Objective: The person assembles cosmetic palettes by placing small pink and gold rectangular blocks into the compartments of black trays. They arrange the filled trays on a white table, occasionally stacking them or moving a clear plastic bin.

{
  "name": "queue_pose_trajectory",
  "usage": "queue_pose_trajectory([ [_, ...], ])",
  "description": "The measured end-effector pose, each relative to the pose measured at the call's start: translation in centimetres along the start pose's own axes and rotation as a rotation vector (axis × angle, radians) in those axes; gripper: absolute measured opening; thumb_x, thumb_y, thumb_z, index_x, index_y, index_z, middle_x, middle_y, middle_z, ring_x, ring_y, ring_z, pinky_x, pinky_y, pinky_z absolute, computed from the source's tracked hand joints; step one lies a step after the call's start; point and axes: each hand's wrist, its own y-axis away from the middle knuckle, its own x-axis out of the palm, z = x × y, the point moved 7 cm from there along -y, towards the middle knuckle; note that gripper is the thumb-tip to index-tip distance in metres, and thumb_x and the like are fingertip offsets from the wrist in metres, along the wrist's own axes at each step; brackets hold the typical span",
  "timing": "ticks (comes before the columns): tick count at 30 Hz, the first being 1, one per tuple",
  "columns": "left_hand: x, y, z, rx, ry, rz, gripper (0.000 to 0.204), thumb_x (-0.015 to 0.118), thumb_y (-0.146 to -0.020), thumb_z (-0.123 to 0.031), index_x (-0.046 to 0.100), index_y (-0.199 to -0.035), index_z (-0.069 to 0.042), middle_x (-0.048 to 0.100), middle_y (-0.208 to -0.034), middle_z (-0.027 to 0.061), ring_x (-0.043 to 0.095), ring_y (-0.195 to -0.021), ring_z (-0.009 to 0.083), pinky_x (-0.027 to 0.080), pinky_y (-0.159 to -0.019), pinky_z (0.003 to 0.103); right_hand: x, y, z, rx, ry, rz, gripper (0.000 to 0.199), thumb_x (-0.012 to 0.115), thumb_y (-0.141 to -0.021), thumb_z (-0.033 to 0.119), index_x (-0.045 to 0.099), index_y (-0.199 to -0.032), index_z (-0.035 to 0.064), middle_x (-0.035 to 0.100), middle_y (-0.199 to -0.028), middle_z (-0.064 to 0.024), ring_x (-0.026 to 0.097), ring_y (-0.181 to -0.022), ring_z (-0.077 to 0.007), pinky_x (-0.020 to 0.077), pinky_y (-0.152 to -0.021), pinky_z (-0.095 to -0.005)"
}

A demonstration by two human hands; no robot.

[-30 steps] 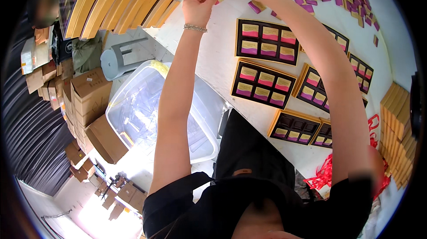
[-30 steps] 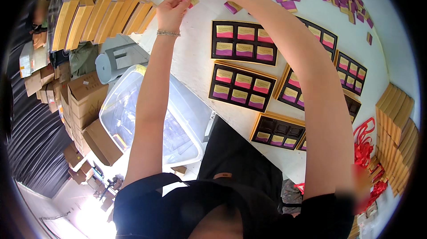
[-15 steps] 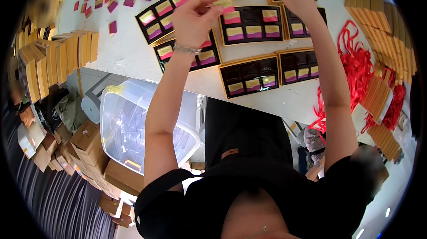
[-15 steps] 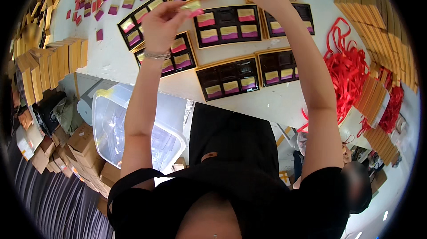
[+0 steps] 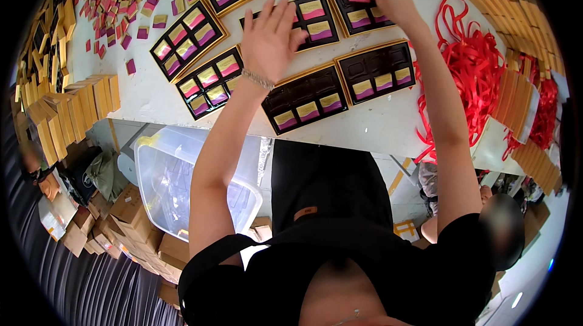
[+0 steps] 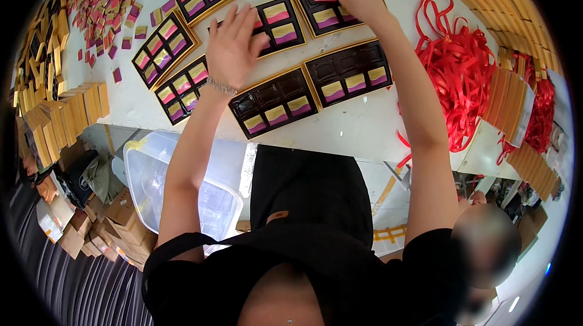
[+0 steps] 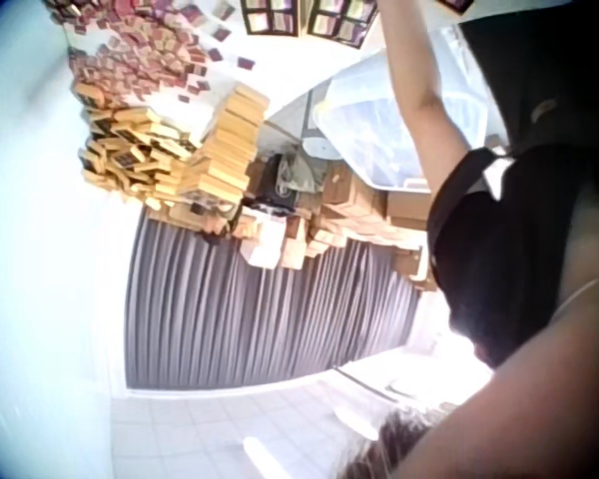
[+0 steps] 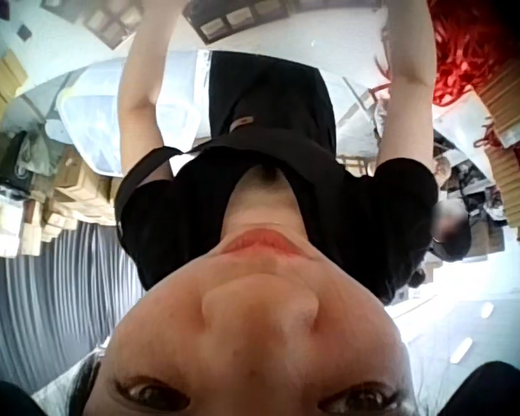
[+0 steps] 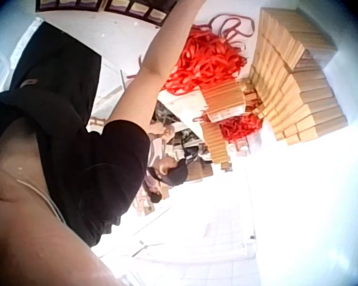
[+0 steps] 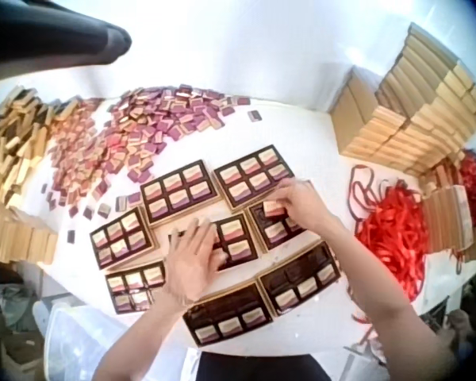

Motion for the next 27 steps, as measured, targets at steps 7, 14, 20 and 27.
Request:
queue_pose_trajectory([
  [7,2.3,2.3,-0.6,-0.044,-0.125,0.340,0.084,0.049,-0.088,-0.061,0.031,-0.149,-0.005,0.026,-0.158,0.0088,0.025,-0.146,0.0222,0.015,-0.109,0.070,2.4,4.9,5.1,-0.159,0.284,0.002,0.054,0.055,-0.094,0.031,0.042,-0.142,0.0077,0.043,-0.148,-0.0069,0.036,-0.139,-0.0254,0.0305,-0.111,-0.0502],
  [14,1.5,2.2,-0.6,-0.062,-0.104,0.349,0.090,0.057,-0.082,-0.061,0.033,-0.147,-0.003,0.028,-0.156,0.0107,0.028,-0.144,0.0240,0.018,-0.103,0.076,2.4,3.2,5.0,-0.243,0.440,0.234,0.068,0.043,-0.094,0.049,0.031,-0.151,0.0132,0.031,-0.157,-0.0009,0.024,-0.146,-0.0209,0.0116,-0.116,-0.0582],
  [20,-3.9,-0.3,8.1,-0.319,-0.021,0.137,0.091,0.055,-0.087,-0.058,0.023,-0.151,-0.003,0.024,-0.158,0.0111,0.024,-0.146,0.0258,0.009,-0.104,0.077,1.8,3.4,3.3,-0.297,0.329,0.303,0.062,0.031,-0.100,0.048,0.035,-0.149,0.0110,0.035,-0.154,-0.0062,0.027,-0.145,-0.0276,0.0093,-0.118,-0.0538],
  [27,-6.3,4.0,40.6,-0.685,-0.150,-0.126,0.057,0.066,-0.087,-0.038,0.050,-0.137,-0.013,0.051,-0.141,0.0029,0.055,-0.122,0.0245,0.034,-0.106,0.058,1.8,1.9,5.6,-0.386,0.394,0.392,0.064,0.030,-0.100,0.050,0.042,-0.144,0.0053,0.042,-0.149,-0.0111,0.032,-0.142,-0.0296,0.0103,-0.118,-0.0543],
])
